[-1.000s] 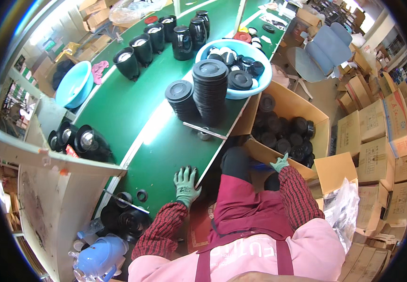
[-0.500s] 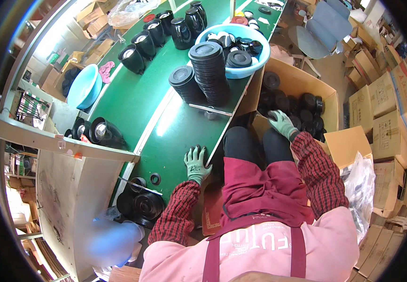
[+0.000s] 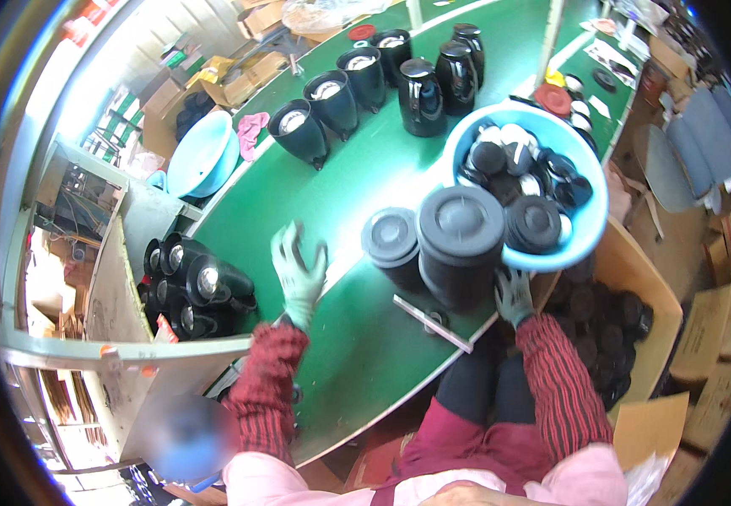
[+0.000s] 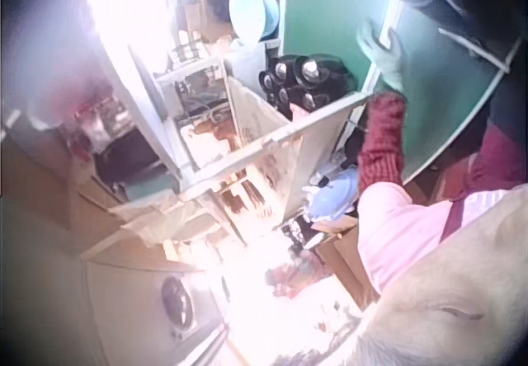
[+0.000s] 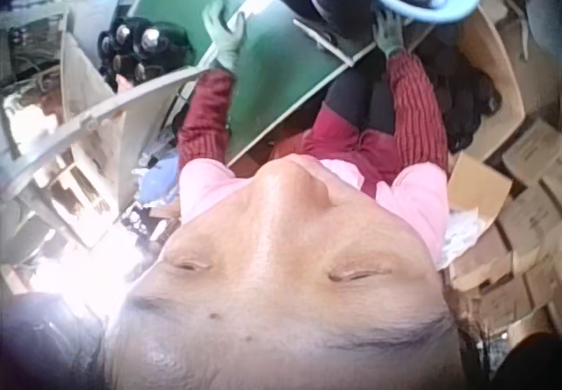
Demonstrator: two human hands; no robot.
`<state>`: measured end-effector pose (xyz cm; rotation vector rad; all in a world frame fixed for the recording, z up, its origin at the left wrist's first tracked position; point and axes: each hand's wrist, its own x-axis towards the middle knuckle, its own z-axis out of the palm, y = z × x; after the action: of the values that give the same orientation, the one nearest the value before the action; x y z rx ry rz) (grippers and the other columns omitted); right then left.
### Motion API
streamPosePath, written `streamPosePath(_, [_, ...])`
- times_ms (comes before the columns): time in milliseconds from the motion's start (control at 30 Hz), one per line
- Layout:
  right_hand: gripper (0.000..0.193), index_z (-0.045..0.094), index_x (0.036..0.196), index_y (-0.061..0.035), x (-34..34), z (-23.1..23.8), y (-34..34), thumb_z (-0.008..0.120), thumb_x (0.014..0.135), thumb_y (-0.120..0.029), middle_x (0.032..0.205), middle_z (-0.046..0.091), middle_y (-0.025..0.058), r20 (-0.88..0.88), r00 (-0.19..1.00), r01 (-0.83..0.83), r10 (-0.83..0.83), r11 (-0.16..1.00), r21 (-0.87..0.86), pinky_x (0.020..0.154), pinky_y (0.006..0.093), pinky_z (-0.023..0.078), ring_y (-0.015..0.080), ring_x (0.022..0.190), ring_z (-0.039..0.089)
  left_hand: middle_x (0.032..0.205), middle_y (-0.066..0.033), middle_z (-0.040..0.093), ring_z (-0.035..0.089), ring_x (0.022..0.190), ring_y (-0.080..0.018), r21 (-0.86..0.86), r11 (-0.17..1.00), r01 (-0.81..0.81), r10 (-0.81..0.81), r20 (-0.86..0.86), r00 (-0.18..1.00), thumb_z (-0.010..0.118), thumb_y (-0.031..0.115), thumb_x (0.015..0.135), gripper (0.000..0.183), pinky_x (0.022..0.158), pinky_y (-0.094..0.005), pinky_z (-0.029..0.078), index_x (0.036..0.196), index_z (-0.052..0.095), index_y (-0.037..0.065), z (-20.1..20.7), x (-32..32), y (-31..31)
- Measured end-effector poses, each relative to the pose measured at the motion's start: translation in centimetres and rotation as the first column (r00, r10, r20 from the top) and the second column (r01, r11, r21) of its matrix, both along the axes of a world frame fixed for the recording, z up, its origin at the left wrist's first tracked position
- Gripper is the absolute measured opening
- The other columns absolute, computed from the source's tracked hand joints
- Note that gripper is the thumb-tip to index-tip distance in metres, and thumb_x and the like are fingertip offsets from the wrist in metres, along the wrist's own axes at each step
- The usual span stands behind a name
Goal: The person assembles black coffee makers by inserting a metal rod into the base and screwing on a lid. They handle the components one at a time, placing finished units on a green workbench.
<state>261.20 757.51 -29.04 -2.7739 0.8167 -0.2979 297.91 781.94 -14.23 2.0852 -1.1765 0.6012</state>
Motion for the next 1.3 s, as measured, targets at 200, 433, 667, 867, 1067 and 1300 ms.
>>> streamPosePath(200, [0.061,0.053,0.137,-0.0016,-1.2,-3.9,-0.4,0.064,0.084,-0.028,0.14,0.049,0.0278,-0.103,0.993,-0.05,0.066,0.987,0.154,0.109,0.0607,0.033,0.047,0.128,0.047,0.141,-0.0222,0.051,0.051,0.128,-0.0432,0.413,0.777,-0.476,0.404,0.253,0.879,0.071,0.055,0.085,0.082,0.107,-0.0522,0.041,0.152,0.044,0.017,5.9,15.7,-22.7])
streamPosePath(433, [0.056,0.058,0.136,-0.0153,-0.1,-5.0,-1.5,0.069,0.082,-0.019,0.143,0.048,0.0223,0.209,0.969,-0.174,0.134,0.966,0.19,0.111,0.058,0.038,0.043,0.133,0.048,0.13,-0.0233,0.059,0.059,0.12,-0.0418,0.641,0.656,-0.398,0.32,0.24,0.916,0.076,0.038,0.085,0.067,0.1,-0.0494,0.048,0.143,0.052,0.015,3.6,24.6,-27.7])
streamPosePath(667, [0.033,0.066,0.117,-0.0115,0.4,-3.2,-1.9,0.068,0.085,-0.016,0.126,0.06,0.0205,0.363,0.925,-0.147,0.11,0.986,0.075,0.098,0.0544,0.048,0.0407,0.116,0.06,0.12,-0.0188,0.063,0.061,0.115,-0.0384,0.665,0.681,-0.306,0.19,0.243,0.951,0.079,0.019,0.085,0.051,0.097,-0.0465,0.049,0.131,0.059,0.013,2.7,26.4,-23.8])
streamPosePath(867, [0.031,0.066,0.116,-0.0124,2.3,-3.1,-0.8,0.063,0.087,-0.023,0.117,0.064,0.0151,-0.001,0.993,-0.12,0.12,0.989,0.092,0.091,0.048,0.049,0.0308,0.106,0.061,0.129,-0.0198,0.066,0.061,0.119,-0.0359,0.493,0.867,-0.071,0.118,-0.064,0.991,0.071,0.02,0.093,0.046,0.104,-0.0425,0.046,0.133,0.06,0.002,4.2,25.5,-9.4])
streamPosePath(1067, [0.051,0.06,0.136,-0.0119,0.0,-3.1,-0.7,0.064,0.086,-0.023,0.131,0.057,0.021,0.019,0.998,-0.057,0.057,0.998,-0.029,0.102,0.0579,0.04,0.0428,0.12,0.052,0.107,-0.0174,0.072,0.067,0.101,-0.0361,0.405,0.912,-0.066,0.087,-0.033,0.996,0.082,0.01,0.077,0.039,0.092,-0.0406,0.052,0.113,0.071,0.005,10.2,8.1,-0.8])
streamPosePath(1300, [0.048,0.055,0.137,-0.0072,-0.5,-5.1,-1.4,0.061,0.09,-0.02,0.141,0.048,0.0245,0.1,0.991,-0.084,0.09,0.994,-0.064,0.108,0.0607,0.033,0.0494,0.127,0.043,0.099,-0.014,0.064,0.064,0.092,-0.0325,0.543,0.817,-0.193,0.337,-0.177,0.925,0.081,0.005,0.072,0.038,0.081,-0.0415,0.052,0.107,0.07,0.012,8.4,-3.8,10.8])
